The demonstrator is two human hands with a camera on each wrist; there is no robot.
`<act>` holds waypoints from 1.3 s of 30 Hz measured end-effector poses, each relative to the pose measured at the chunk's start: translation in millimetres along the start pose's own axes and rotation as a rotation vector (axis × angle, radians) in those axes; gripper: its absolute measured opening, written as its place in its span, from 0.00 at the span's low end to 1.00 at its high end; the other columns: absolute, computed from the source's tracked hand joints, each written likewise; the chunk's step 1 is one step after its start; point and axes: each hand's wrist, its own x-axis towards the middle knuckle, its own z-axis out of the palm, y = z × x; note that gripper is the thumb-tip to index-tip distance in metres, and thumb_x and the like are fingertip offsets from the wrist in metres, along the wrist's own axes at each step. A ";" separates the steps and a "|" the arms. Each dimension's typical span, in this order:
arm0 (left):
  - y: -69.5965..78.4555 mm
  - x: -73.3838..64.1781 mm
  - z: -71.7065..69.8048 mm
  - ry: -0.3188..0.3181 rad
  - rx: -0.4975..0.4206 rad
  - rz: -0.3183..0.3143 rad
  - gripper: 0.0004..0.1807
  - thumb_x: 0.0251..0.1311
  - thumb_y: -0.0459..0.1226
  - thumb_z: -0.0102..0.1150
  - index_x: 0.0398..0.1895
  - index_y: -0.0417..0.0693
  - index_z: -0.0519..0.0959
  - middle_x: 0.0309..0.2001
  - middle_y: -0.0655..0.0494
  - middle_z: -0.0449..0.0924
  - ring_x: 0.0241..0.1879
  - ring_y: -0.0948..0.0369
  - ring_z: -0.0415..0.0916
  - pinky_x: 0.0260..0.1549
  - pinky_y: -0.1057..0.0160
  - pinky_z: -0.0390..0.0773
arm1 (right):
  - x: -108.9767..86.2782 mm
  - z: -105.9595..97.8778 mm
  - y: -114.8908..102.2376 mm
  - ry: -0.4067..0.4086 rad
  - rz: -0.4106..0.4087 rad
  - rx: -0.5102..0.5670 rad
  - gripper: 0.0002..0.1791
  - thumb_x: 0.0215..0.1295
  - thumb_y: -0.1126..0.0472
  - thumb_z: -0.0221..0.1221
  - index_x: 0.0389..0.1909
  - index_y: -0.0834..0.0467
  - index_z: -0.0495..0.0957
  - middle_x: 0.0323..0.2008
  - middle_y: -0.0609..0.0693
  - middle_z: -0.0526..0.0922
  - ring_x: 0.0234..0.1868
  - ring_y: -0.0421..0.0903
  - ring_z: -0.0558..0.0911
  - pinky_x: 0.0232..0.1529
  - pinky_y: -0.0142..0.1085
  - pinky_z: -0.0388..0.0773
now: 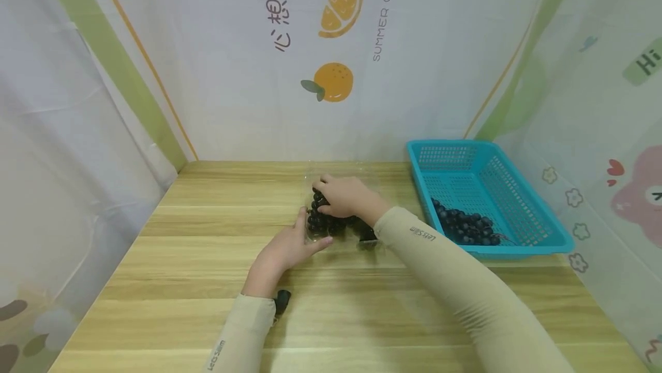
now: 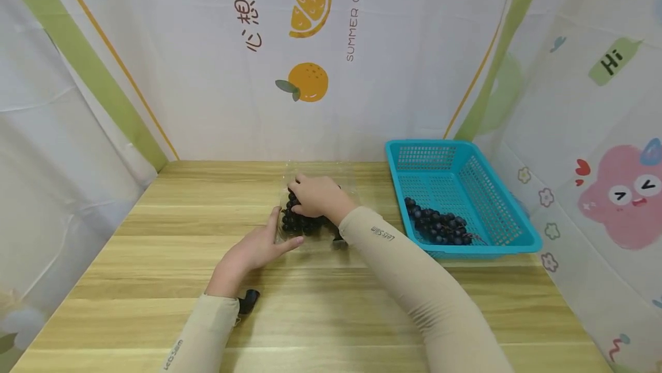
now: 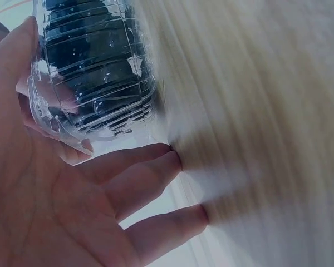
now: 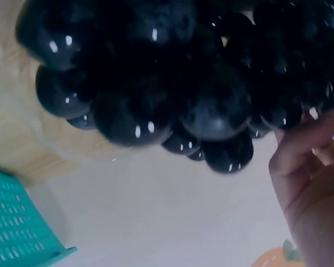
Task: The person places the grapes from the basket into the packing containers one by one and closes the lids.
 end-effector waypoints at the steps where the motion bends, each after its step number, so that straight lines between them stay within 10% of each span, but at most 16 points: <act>1: 0.3 -0.2 0.1 0.001 0.002 -0.001 0.64 0.69 0.69 0.57 0.88 0.41 0.35 0.66 0.35 0.82 0.61 0.39 0.84 0.62 0.38 0.81 | -1.0 -1.5 1.4 0.000 -0.003 0.021 0.41 0.78 0.35 0.56 0.84 0.48 0.60 0.82 0.54 0.64 0.56 0.53 0.88 0.48 0.48 0.90; 11: 1.0 -0.8 1.5 0.002 -0.006 -0.021 0.65 0.69 0.70 0.57 0.88 0.42 0.35 0.63 0.35 0.84 0.59 0.39 0.85 0.61 0.37 0.81 | -25.1 -36.0 20.7 -0.077 -0.027 0.080 0.36 0.79 0.39 0.58 0.81 0.47 0.65 0.80 0.53 0.69 0.75 0.57 0.76 0.71 0.61 0.76; 24: 1.7 -0.7 -1.5 0.003 -0.002 -0.024 0.66 0.67 0.71 0.56 0.88 0.44 0.32 0.65 0.33 0.82 0.56 0.38 0.86 0.61 0.38 0.82 | -82.7 -107.2 79.9 -0.183 0.020 0.171 0.33 0.78 0.46 0.60 0.77 0.56 0.70 0.73 0.60 0.78 0.73 0.59 0.77 0.72 0.57 0.76; 39: 2.5 -1.4 -0.7 0.001 0.004 -0.028 0.66 0.67 0.72 0.55 0.88 0.45 0.31 0.67 0.32 0.80 0.58 0.36 0.84 0.62 0.36 0.81 | -131.4 -84.4 154.2 -0.352 0.232 0.174 0.25 0.75 0.58 0.63 0.66 0.67 0.78 0.67 0.66 0.80 0.66 0.66 0.80 0.63 0.58 0.82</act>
